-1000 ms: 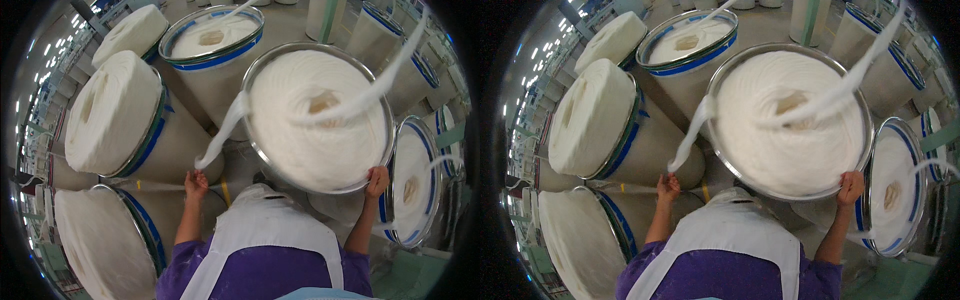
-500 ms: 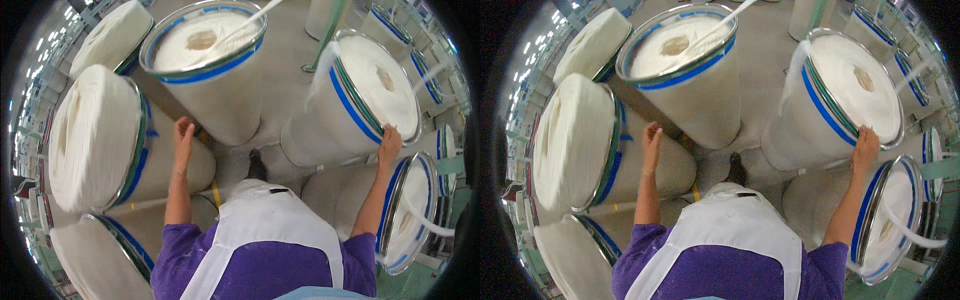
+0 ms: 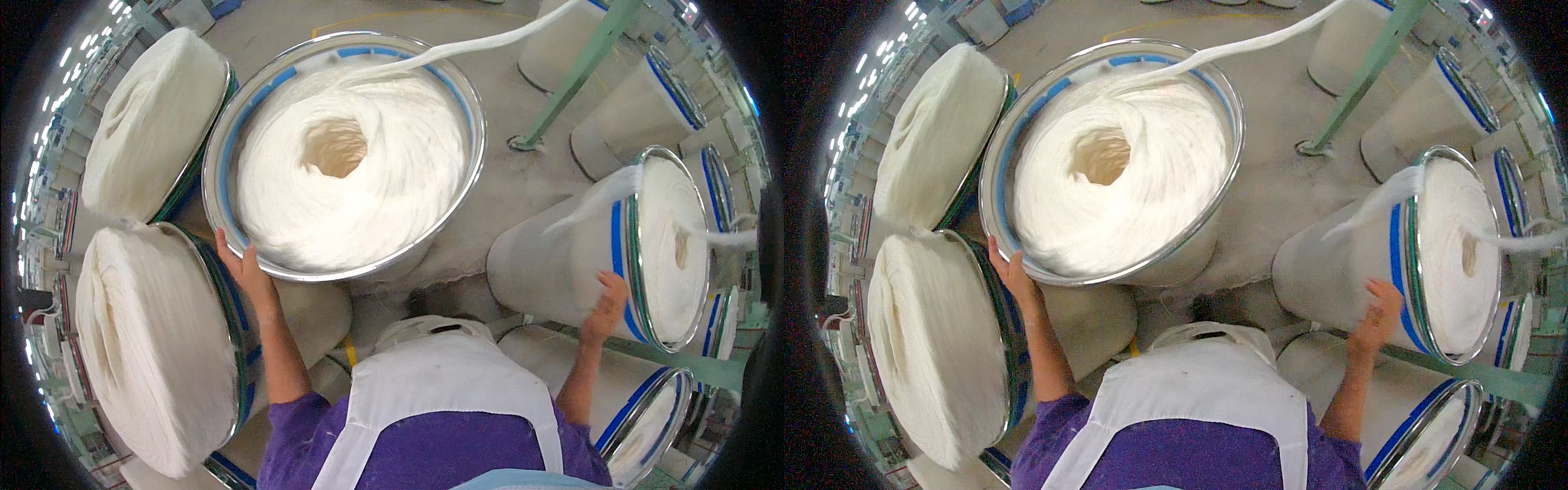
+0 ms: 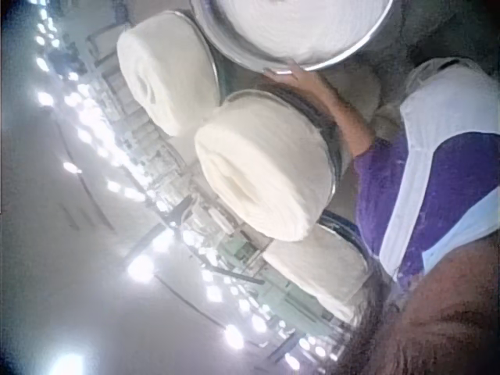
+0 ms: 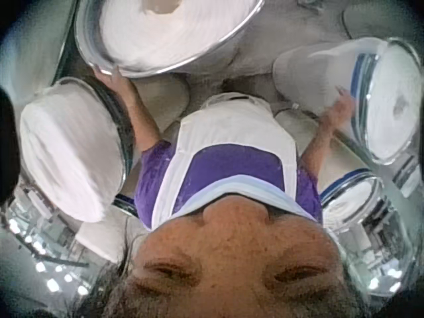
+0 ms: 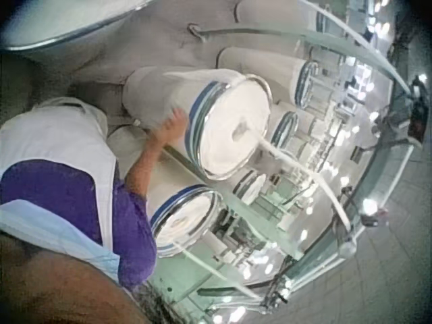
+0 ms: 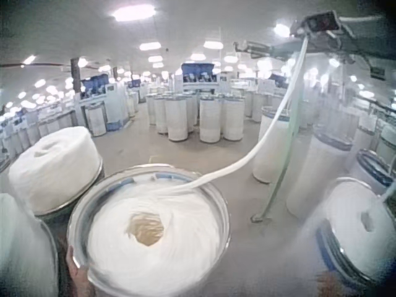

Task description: The person repeatedly pulls white textile roving from large cylindrical containers, inspects it, and uses a thin stick to guide or separate strands. They move between several containers, lifting and repositioning roving bundles, and occasionally place the stick into the roving mass.

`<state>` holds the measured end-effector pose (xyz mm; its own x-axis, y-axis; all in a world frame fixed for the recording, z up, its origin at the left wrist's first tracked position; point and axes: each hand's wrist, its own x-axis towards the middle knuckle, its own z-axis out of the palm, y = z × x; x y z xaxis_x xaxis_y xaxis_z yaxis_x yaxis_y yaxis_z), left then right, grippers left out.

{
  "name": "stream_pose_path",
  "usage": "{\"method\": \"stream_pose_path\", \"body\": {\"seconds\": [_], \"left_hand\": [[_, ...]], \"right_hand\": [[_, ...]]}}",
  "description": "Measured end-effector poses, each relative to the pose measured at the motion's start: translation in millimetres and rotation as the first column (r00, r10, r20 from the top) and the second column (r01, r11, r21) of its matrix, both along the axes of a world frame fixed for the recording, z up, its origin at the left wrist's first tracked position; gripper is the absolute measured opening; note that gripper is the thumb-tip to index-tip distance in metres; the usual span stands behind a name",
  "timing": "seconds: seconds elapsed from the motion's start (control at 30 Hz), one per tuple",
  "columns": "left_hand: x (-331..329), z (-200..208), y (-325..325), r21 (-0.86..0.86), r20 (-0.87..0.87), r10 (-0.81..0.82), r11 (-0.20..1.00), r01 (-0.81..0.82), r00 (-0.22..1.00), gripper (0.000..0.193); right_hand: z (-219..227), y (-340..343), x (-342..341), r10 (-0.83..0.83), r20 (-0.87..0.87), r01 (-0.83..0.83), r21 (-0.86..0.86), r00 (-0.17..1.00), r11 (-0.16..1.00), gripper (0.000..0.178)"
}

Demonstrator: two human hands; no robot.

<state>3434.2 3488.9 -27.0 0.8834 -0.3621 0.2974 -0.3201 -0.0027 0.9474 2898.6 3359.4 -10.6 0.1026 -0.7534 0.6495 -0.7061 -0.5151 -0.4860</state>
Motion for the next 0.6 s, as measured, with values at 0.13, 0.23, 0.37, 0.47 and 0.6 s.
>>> {"method": "stream_pose_path", "body": {"seconds": [0.13, 0.23, 0.37, 0.47, 0.6], "left_hand": [[0, -1, 1, -0.148, -0.134, -0.075, 0.987, 0.055, 0.988, 0.063], [-4, 3, -1, -0.144, -0.143, -0.03, 0.989, 0.009, 0.989, 0.065], [-14, 6, -3, -0.153, -0.187, -0.013, 0.988, -0.016, 0.982, 0.068], [-27, 13, -10, -0.019, -0.159, 0.087, 0.996, -0.091, 0.983, 0.068], [-70, 36, -43, 0.245, -0.048, 0.184, 0.955, -0.167, 0.982, 0.074]], "right_hand": [[10, -48, 144, 0.536, -0.015, -0.531, 0.115, 0.844, 0.839, 0.029], [13, -67, 226, 0.779, -0.066, -0.782, -0.056, 0.623, 0.621, 0.028], [10, -89, 262, 0.844, -0.219, -0.872, -0.143, 0.489, 0.468, 0.035], [6, -120, 263, 0.87, -0.246, -0.903, -0.173, 0.427, 0.394, 0.043], [9, -193, 266, 0.912, -0.146, -0.918, -0.169, 0.383, 0.359, 0.043]]}}
